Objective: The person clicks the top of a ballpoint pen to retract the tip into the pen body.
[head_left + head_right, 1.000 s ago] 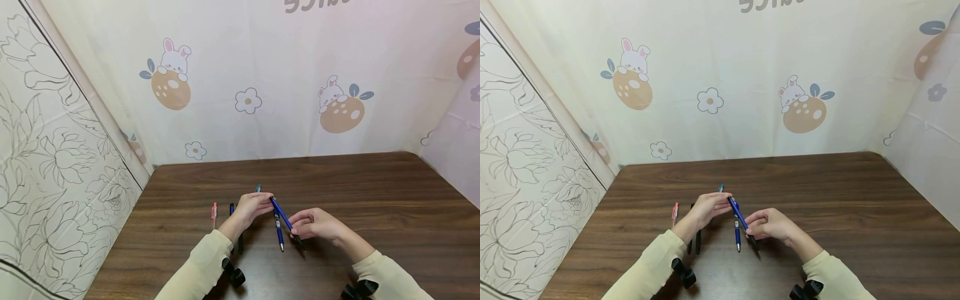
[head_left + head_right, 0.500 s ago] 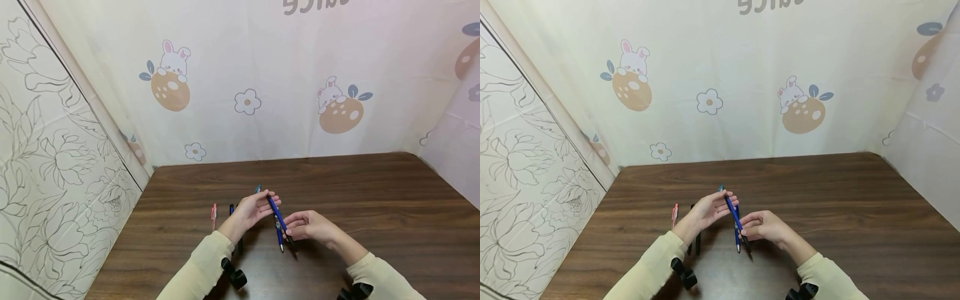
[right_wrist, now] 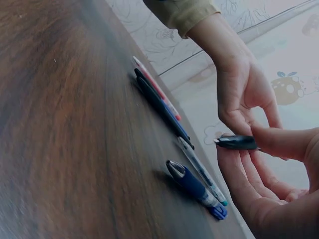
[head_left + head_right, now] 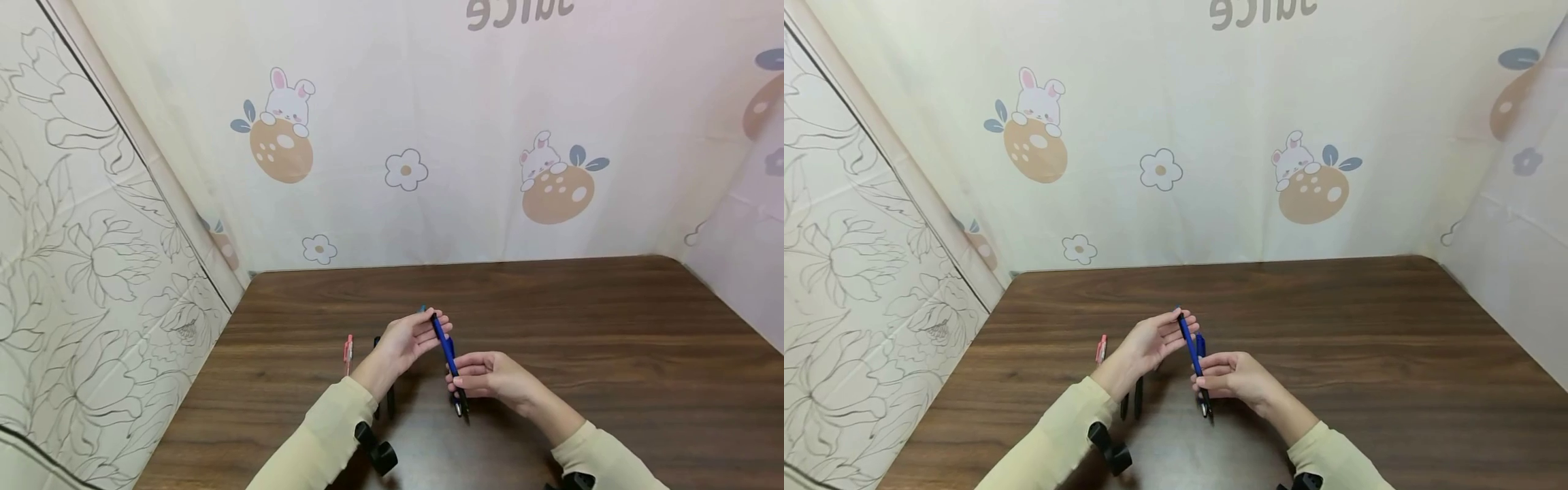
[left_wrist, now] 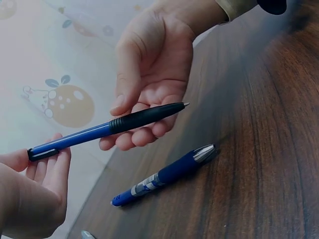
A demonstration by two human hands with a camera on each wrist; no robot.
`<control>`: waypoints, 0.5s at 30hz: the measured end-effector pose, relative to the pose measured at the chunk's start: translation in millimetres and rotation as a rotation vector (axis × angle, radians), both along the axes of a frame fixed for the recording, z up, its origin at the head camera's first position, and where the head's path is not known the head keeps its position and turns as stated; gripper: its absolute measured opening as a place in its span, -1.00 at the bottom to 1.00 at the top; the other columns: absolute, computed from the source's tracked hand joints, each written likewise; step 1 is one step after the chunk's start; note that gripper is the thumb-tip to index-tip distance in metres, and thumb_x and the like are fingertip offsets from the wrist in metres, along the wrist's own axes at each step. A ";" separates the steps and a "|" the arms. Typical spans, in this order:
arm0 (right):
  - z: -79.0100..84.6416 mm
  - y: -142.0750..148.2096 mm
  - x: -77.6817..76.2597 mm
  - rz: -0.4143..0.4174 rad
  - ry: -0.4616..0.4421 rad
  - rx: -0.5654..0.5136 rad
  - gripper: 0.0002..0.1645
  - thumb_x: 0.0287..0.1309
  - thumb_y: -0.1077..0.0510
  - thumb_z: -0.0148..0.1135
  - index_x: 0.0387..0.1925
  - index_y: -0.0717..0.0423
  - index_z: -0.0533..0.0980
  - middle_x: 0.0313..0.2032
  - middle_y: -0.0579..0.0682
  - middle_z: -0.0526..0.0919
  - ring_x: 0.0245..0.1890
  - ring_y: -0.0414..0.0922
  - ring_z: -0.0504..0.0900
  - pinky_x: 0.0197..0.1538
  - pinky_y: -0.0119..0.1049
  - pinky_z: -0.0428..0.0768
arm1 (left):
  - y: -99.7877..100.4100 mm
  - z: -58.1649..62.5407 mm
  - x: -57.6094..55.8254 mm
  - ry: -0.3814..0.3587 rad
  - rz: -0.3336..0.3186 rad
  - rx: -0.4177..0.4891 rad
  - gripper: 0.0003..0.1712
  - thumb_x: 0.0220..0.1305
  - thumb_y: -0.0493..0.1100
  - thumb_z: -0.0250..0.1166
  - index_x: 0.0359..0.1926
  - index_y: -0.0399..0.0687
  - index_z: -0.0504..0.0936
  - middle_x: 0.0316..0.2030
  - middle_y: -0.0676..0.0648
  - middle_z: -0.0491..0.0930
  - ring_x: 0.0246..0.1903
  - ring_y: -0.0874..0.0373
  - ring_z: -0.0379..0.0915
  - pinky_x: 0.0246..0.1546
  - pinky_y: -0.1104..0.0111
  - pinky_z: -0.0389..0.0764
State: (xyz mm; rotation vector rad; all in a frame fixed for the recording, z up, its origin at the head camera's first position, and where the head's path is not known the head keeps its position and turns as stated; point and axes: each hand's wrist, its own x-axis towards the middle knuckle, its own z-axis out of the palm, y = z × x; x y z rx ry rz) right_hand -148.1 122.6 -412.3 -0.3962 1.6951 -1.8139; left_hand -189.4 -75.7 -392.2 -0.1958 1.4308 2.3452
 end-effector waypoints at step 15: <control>-6.0 -5.0 5.0 -0.011 -0.033 -0.038 -0.39 0.23 0.25 0.22 0.13 0.65 0.30 -0.13 0.10 0.74 -0.18 -0.20 0.74 0.01 -0.28 0.70 | 4.4 -0.4 -0.5 -0.016 0.017 0.013 -0.47 0.35 -0.02 0.20 0.13 -0.39 0.49 -0.06 -0.21 0.69 -0.06 0.03 0.67 0.18 0.18 0.57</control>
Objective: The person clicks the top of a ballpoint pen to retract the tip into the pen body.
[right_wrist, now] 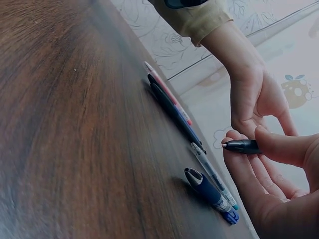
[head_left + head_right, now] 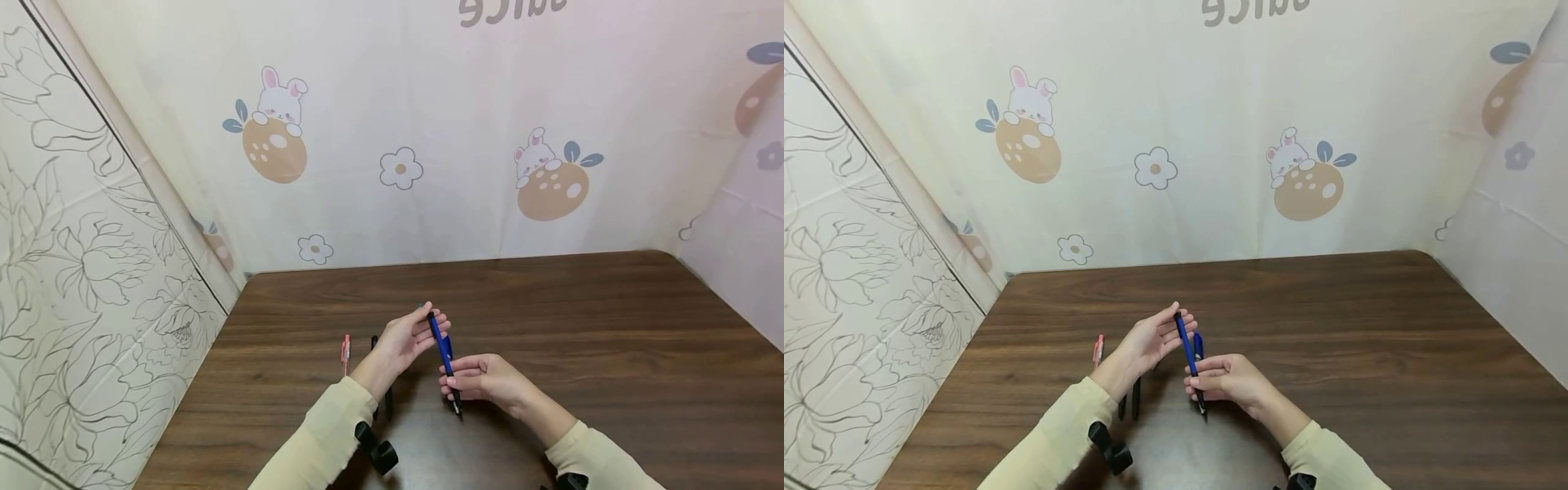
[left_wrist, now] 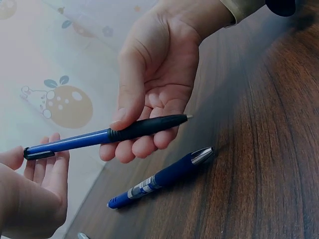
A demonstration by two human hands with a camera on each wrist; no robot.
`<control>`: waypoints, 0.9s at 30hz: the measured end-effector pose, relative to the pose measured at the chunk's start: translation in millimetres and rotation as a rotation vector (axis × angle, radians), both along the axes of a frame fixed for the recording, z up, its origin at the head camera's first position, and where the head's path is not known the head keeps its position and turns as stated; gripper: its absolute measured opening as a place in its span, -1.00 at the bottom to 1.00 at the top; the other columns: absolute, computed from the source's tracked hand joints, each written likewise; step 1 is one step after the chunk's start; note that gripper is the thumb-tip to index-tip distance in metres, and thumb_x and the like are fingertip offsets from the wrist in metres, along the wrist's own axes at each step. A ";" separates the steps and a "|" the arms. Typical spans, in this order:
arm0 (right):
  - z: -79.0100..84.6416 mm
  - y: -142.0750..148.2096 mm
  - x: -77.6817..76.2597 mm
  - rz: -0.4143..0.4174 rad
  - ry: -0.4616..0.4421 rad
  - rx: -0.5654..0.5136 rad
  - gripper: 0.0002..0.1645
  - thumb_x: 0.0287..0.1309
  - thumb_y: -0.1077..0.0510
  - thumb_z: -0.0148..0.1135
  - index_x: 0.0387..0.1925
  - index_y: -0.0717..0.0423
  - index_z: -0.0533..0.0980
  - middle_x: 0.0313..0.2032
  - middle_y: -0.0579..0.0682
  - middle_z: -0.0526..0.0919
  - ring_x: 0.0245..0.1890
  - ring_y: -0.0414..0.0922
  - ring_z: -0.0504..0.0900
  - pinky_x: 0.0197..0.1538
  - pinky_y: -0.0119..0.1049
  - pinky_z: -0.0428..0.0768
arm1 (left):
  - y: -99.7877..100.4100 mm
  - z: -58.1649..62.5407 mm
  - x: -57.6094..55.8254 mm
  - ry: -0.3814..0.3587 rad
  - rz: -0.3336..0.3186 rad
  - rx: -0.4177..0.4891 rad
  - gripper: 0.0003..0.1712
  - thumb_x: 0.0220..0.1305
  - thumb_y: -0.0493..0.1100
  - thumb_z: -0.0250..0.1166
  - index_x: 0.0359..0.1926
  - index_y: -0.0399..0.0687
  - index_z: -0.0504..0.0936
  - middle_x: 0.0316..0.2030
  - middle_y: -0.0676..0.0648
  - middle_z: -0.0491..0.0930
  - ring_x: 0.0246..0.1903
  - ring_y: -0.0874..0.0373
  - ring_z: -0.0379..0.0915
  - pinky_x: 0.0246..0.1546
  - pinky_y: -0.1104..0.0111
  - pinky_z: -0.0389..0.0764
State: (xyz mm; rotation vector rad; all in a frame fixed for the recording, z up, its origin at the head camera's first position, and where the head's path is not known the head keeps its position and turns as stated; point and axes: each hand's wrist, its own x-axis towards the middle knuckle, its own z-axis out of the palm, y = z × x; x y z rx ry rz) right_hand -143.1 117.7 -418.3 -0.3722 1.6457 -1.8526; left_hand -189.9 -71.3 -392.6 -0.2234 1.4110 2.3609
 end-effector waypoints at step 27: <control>10.1 -7.2 -3.9 -0.031 -0.002 0.082 -0.47 0.13 0.30 0.29 0.01 0.67 0.40 -0.25 0.18 0.76 -0.26 -0.11 0.77 -0.08 -0.13 0.73 | 0.1 -6.2 -0.8 -0.074 -0.019 0.091 -0.71 0.39 -0.14 0.14 -0.03 -0.28 0.56 -0.30 -0.05 0.70 -0.09 0.10 0.66 0.34 0.15 0.42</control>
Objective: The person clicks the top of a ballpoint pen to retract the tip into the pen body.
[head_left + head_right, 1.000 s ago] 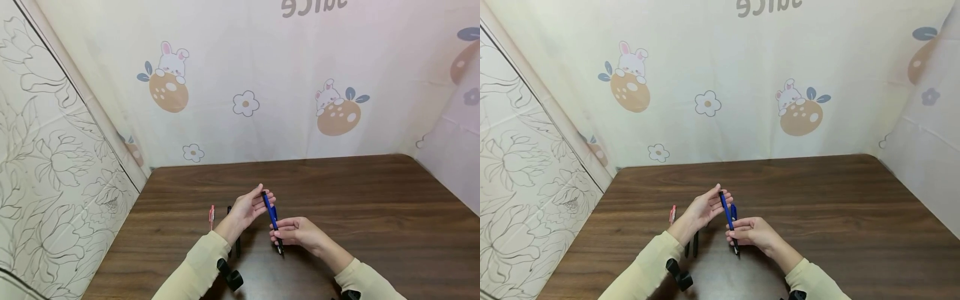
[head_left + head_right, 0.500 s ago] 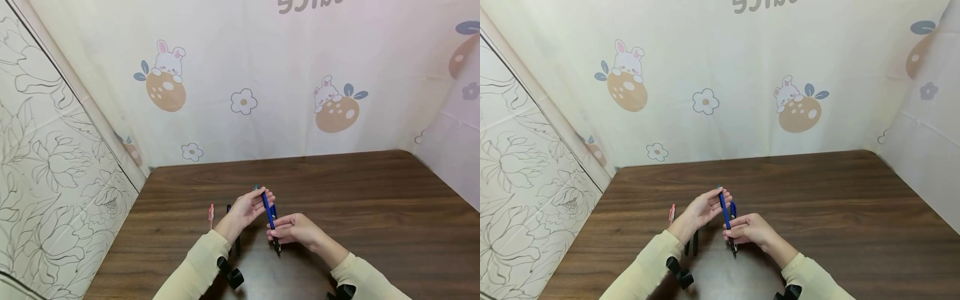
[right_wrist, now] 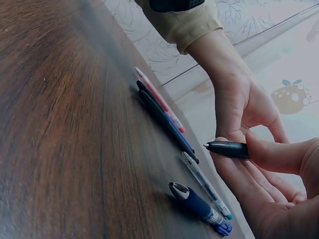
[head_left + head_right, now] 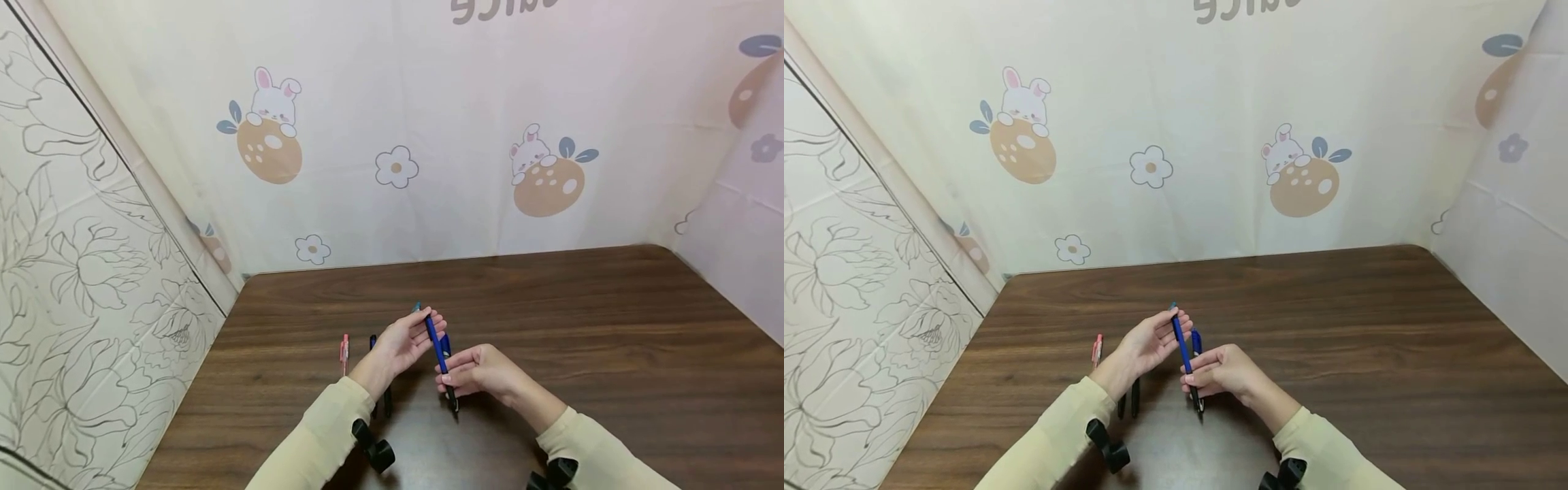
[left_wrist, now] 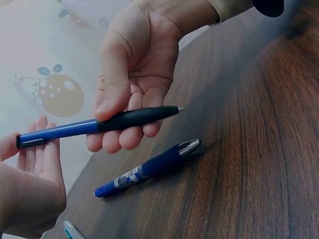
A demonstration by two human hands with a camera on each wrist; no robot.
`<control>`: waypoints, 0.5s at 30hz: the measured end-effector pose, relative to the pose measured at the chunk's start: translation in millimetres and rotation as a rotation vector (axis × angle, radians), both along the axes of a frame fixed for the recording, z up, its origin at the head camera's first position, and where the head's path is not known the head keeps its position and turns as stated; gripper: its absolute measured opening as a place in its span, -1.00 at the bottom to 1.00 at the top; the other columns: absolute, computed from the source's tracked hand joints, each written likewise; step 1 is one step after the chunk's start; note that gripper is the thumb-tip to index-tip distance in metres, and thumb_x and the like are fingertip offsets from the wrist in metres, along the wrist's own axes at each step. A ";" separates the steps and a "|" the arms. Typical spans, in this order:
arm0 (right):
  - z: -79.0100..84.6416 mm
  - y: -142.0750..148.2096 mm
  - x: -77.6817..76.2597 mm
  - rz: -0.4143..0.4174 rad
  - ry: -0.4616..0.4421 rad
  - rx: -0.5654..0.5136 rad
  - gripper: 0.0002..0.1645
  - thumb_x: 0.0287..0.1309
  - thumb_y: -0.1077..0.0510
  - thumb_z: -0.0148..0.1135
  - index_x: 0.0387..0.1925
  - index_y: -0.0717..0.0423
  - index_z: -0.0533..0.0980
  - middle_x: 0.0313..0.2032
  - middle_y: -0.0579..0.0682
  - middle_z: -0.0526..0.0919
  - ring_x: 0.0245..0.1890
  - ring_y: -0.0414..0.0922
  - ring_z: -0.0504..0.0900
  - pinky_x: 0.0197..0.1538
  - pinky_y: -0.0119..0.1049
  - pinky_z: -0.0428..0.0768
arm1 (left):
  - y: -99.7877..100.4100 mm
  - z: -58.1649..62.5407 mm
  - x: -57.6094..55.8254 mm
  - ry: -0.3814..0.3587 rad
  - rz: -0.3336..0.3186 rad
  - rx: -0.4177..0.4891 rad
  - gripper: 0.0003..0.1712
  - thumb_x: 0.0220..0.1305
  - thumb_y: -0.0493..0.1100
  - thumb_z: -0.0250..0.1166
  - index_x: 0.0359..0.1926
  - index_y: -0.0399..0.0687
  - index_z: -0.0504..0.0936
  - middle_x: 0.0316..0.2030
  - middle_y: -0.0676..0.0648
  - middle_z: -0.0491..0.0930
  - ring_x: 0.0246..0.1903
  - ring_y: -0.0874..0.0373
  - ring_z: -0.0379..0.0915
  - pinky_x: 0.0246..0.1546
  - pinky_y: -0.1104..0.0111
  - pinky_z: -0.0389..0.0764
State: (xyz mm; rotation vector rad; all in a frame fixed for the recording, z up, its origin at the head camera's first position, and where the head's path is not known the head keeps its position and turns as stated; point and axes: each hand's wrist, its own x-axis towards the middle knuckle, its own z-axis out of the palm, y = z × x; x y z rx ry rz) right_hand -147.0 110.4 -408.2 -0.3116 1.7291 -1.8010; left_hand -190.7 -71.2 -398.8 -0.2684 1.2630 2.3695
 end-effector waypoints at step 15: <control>-3.3 -2.0 -4.3 0.000 0.006 -0.004 -0.47 0.11 0.31 0.31 -0.01 0.69 0.41 -0.30 0.11 0.78 -0.27 -0.10 0.77 -0.08 -0.11 0.73 | -3.0 0.8 0.7 -0.038 -0.007 0.029 -0.70 0.37 -0.17 0.16 0.01 -0.28 0.56 -0.22 -0.10 0.69 0.03 0.02 0.62 0.32 0.17 0.44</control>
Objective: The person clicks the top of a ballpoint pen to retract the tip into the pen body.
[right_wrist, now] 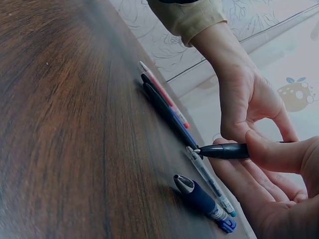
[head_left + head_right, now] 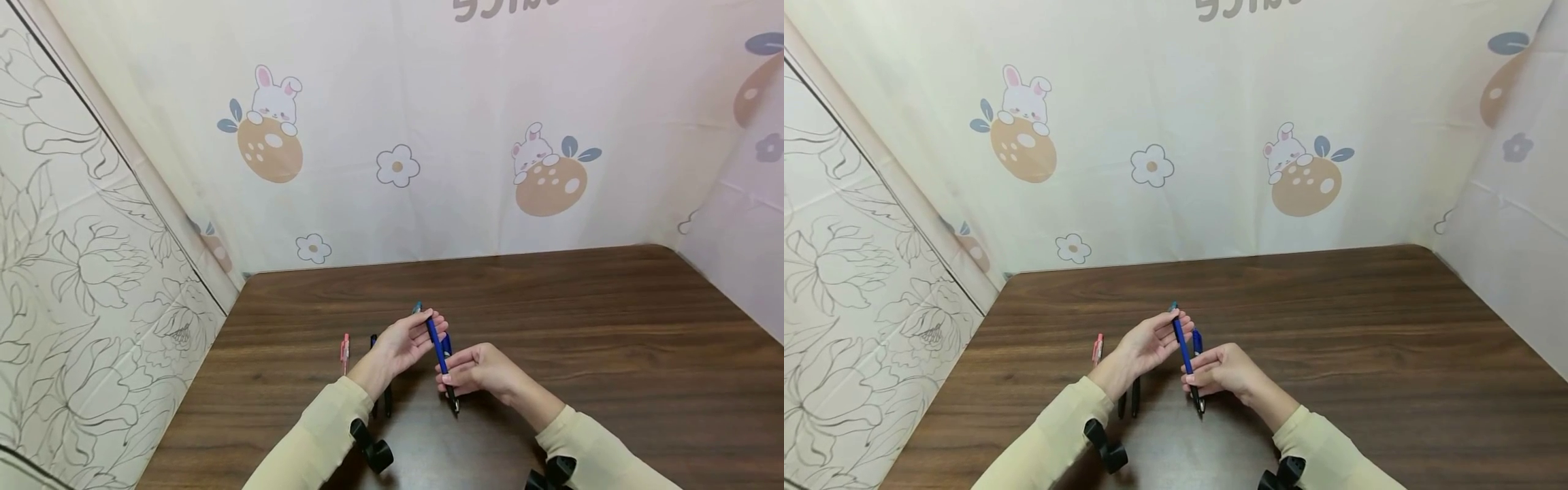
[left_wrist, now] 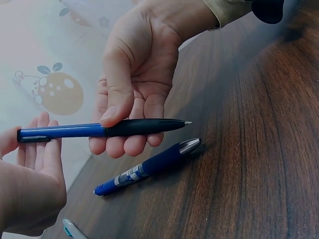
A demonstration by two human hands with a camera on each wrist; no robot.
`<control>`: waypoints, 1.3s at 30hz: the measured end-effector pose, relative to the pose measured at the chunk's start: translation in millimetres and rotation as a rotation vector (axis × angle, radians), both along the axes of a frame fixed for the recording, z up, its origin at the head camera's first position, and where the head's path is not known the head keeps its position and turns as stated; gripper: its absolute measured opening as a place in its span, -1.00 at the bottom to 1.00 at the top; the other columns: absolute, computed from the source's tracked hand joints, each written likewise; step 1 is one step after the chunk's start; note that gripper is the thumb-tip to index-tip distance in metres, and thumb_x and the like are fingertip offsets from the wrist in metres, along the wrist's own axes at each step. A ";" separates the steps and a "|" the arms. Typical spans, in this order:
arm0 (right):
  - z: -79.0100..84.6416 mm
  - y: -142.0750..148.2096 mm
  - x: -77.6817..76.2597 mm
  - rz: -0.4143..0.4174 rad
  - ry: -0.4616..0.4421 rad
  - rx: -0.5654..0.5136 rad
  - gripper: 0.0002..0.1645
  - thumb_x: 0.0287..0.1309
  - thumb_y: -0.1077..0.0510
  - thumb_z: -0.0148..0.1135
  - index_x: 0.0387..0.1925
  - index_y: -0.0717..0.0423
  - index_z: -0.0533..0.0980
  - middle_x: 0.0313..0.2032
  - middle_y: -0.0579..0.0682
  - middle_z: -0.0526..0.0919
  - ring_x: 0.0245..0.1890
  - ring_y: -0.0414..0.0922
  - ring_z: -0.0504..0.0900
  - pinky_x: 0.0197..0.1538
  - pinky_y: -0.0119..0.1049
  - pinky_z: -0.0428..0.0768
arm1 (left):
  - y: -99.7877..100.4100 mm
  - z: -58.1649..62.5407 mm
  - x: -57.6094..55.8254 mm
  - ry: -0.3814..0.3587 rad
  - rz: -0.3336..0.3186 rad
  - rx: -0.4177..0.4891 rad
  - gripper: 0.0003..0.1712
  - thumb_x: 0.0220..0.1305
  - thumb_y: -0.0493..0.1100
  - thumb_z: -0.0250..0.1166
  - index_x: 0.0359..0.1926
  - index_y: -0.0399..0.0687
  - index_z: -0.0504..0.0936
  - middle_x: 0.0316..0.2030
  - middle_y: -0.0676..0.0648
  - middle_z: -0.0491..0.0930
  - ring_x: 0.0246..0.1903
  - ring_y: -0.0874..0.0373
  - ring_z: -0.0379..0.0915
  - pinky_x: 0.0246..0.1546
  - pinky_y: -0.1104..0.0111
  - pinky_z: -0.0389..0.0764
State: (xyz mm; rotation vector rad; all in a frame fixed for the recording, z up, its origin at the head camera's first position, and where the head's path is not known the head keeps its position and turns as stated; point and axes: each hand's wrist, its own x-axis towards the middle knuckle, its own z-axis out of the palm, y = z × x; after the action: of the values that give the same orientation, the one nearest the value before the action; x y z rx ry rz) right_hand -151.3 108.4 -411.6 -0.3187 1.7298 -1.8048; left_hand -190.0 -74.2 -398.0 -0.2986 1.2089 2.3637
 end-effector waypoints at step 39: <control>3.8 -4.4 2.4 0.012 -0.016 -0.031 -0.49 0.15 0.31 0.28 0.02 0.66 0.40 -0.27 0.08 0.77 -0.25 -0.14 0.76 -0.06 -0.17 0.72 | -7.2 7.9 -6.2 -0.011 -0.047 -0.010 -0.83 0.35 -0.15 0.19 -0.19 -0.16 0.63 -0.08 -0.17 0.68 -0.05 0.05 0.66 0.29 0.17 0.47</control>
State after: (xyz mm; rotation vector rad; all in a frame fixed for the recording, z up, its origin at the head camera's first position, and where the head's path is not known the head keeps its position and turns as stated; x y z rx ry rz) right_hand -149.0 104.1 -407.8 -0.3257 1.6868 -1.8224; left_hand -196.2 -81.4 -390.0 -0.2830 1.2097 2.3133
